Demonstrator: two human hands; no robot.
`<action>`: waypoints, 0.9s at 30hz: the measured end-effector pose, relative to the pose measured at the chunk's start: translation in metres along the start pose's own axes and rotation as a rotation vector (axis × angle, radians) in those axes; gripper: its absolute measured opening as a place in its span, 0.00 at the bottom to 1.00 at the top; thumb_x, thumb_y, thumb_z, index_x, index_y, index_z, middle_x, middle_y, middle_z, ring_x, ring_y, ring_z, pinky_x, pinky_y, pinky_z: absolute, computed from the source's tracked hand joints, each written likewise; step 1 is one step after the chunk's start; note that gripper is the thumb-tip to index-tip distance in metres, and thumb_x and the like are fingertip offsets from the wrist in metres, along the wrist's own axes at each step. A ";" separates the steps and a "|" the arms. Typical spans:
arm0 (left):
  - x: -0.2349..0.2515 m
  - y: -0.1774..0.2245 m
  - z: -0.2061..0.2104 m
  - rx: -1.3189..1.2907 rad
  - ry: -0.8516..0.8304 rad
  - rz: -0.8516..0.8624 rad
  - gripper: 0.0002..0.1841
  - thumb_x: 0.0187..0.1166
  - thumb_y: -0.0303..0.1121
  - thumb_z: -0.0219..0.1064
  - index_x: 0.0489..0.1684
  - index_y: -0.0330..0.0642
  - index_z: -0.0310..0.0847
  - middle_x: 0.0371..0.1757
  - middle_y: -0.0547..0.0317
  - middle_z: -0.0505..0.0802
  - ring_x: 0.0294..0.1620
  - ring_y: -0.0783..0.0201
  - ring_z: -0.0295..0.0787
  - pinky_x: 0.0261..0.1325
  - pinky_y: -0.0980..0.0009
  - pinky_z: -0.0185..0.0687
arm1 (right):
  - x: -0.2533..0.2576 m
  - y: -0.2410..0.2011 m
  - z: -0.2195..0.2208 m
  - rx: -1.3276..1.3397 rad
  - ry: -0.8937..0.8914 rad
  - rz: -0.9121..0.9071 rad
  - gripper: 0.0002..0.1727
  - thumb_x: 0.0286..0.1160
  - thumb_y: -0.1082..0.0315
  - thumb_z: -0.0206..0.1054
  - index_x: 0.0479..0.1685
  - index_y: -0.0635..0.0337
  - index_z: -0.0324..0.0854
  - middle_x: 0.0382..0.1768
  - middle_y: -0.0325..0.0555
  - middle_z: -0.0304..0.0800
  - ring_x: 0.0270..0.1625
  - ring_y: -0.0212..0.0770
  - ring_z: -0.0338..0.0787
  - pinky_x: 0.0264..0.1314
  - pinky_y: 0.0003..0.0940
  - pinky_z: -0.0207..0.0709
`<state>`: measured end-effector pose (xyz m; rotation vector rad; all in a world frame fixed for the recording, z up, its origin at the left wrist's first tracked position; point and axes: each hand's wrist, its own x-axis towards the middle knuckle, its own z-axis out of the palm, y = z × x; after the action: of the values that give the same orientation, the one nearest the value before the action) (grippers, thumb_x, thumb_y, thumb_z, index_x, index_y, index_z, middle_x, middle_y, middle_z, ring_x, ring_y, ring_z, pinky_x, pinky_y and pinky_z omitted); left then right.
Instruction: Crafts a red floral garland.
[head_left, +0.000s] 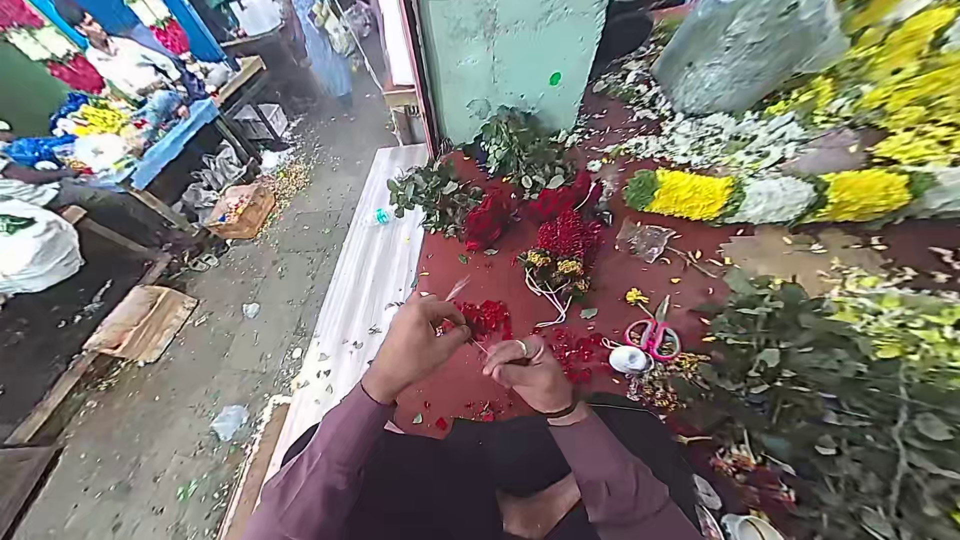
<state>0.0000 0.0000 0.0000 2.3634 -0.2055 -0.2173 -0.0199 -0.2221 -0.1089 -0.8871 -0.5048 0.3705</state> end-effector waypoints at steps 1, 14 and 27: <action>-0.006 -0.010 -0.004 -0.005 -0.043 -0.039 0.09 0.73 0.46 0.75 0.36 0.55 0.95 0.33 0.69 0.90 0.42 0.68 0.84 0.48 0.63 0.80 | 0.001 -0.002 -0.006 -0.028 0.050 0.018 0.06 0.75 0.70 0.71 0.38 0.59 0.94 0.35 0.39 0.94 0.28 0.24 0.82 0.29 0.23 0.76; -0.072 -0.059 0.008 -0.276 -0.416 -0.192 0.09 0.63 0.45 0.79 0.24 0.53 0.91 0.30 0.70 0.91 0.32 0.71 0.84 0.35 0.65 0.80 | -0.013 -0.022 -0.003 -0.159 -0.569 0.466 0.08 0.75 0.71 0.72 0.39 0.68 0.93 0.33 0.42 0.96 0.34 0.26 0.91 0.40 0.24 0.85; -0.080 -0.081 0.024 -0.217 -0.312 -0.306 0.06 0.60 0.46 0.78 0.19 0.61 0.89 0.28 0.78 0.88 0.35 0.73 0.83 0.39 0.63 0.80 | 0.038 0.117 -0.166 -1.370 0.548 0.919 0.11 0.73 0.57 0.73 0.49 0.48 0.93 0.44 0.47 0.96 0.50 0.53 0.94 0.56 0.67 0.83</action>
<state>-0.0764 0.0586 -0.0652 2.1258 0.0339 -0.7206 0.0929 -0.2408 -0.2806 -2.4794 0.3083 0.5705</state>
